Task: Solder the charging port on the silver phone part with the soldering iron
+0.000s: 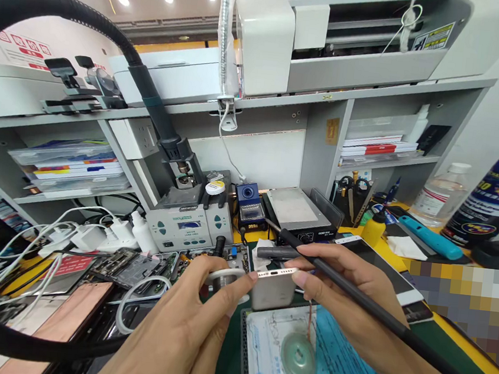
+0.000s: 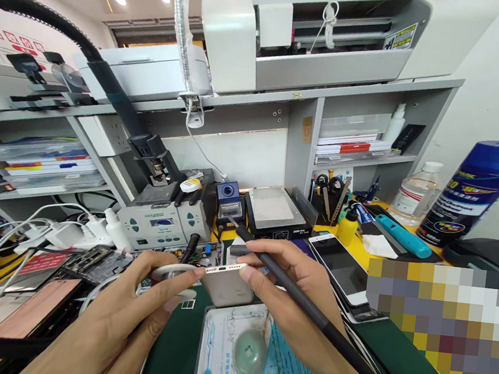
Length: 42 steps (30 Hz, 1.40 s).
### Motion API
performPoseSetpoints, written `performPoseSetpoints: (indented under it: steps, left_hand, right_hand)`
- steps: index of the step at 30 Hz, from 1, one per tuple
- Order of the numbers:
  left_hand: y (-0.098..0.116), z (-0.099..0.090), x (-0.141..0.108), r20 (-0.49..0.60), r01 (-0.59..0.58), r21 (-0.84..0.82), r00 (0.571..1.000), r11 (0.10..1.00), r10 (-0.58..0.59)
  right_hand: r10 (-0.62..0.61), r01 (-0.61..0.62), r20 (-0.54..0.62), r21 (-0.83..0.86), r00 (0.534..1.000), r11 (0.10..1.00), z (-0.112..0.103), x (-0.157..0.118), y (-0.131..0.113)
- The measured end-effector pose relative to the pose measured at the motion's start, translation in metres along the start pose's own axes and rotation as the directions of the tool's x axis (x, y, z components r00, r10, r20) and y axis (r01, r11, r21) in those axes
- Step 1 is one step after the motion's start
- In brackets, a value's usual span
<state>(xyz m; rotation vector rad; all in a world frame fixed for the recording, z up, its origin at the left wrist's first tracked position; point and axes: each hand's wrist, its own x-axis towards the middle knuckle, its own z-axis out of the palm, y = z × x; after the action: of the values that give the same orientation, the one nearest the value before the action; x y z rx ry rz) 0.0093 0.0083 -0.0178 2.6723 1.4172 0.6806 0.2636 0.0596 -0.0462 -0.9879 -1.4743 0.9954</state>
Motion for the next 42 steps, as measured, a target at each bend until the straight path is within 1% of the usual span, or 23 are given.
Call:
performPoseSetpoints:
  steps: [9, 16, 20, 24, 30, 32, 34, 37, 40, 42]
  left_hand:
    - [0.001, 0.001, -0.002, -0.008, -0.011, 0.022, 1.0, 1.0, 0.011]
    - [-0.001, 0.003, -0.003, -0.008, -0.03, 0.08, 1.0, 0.996, 0.03]
    - [-0.002, 0.005, -0.001, -0.03, -0.053, 0.118, 0.998, 0.992, 0.057]
    - [-0.002, 0.007, -0.001, -0.078, -0.048, 0.135, 0.995, 0.99, 0.059]
    - [0.0, 0.011, -0.003, -0.072, -0.048, 0.183, 0.995, 0.982, 0.062]
    - [0.001, 0.011, -0.003, -0.077, -0.038, 0.174, 0.996, 0.984, 0.052]
    - [0.0, 0.012, -0.002, -0.077, -0.032, 0.168, 0.996, 0.985, 0.046]
    - [-0.002, 0.015, -0.001, -0.087, -0.037, 0.164, 0.995, 0.986, 0.052]
    - [-0.004, 0.019, 0.0, -0.119, -0.037, 0.15, 0.991, 0.988, 0.056]
    - [-0.005, 0.021, -0.001, -0.13, -0.039, 0.134, 0.99, 0.99, 0.057]
  right_hand:
    - [0.005, -0.005, -0.011, -0.007, 1.0, 1.0, 0.002, -0.001, -0.002]
    - [0.031, -0.032, 0.01, 0.04, 0.999, 0.999, 0.002, 0.001, -0.003]
    - [0.042, -0.042, 0.016, 0.05, 0.999, 0.998, 0.001, 0.0, 0.0]
    - [0.059, -0.06, 0.022, 0.057, 0.998, 0.997, 0.0, 0.001, 0.003]
    - [0.06, -0.061, 0.019, 0.091, 0.998, 0.994, 0.002, 0.001, 0.0]
    - [0.06, -0.058, -0.014, 0.104, 0.998, 0.993, 0.0, 0.001, -0.002]
    - [0.054, -0.044, -0.082, 0.118, 0.995, 0.992, -0.003, 0.003, -0.005]
    - [0.043, -0.005, -0.167, 0.225, 0.985, 0.974, -0.012, 0.008, -0.007]
    - [0.089, -0.009, -0.18, 0.406, 0.98, 0.914, -0.021, 0.013, -0.012]
    - [0.14, -0.036, -0.185, 0.477, 0.973, 0.878, -0.025, 0.014, -0.016]
